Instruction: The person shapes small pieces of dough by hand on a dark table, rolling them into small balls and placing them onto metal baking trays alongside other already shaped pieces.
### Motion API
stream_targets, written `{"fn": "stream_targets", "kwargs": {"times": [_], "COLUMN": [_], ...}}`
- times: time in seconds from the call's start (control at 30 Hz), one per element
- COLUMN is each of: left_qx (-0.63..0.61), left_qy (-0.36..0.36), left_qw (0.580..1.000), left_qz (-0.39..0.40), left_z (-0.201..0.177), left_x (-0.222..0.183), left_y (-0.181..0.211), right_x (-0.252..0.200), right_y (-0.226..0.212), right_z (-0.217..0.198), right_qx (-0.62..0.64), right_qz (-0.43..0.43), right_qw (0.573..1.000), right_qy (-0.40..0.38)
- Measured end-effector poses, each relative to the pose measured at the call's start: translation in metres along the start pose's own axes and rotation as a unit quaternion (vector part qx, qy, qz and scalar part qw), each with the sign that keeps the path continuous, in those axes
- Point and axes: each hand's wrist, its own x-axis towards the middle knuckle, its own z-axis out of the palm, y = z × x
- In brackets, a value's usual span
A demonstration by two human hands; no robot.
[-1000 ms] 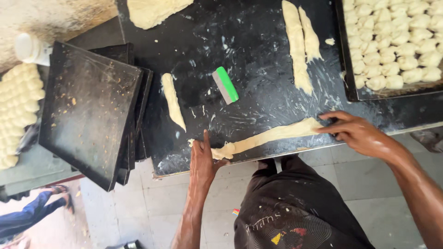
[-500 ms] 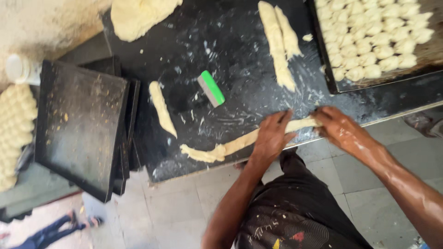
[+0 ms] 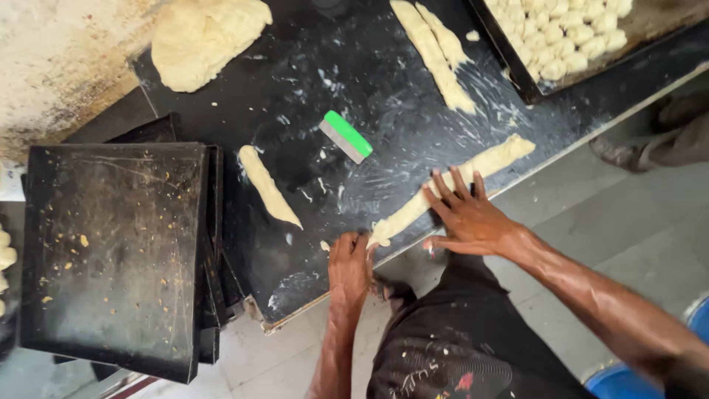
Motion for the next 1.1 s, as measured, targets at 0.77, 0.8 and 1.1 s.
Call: {"fn": "stream_targets", "kwargs": {"times": [0.77, 0.8, 1.1], "left_qx": [-0.12, -0.136, -0.213], "left_qy": [0.084, 0.08, -0.019], "left_qw": [0.976, 0.973, 0.958], "left_qz": [-0.162, -0.169, -0.192], "left_z": [-0.041, -0.039, -0.034], "left_x": [-0.05, -0.046, -0.043], "left_y": [-0.029, -0.028, -0.048], "right_x": [0.166, 0.181, 0.185], "right_y": [-0.053, -0.037, -0.117], "right_z": [-0.013, -0.025, -0.005], "right_qx": [0.208, 0.064, 0.35], "right_qz": [-0.036, -0.046, -0.047], "right_qw": [0.976, 0.976, 0.934], "right_qy": [0.052, 0.204, 0.047]}}
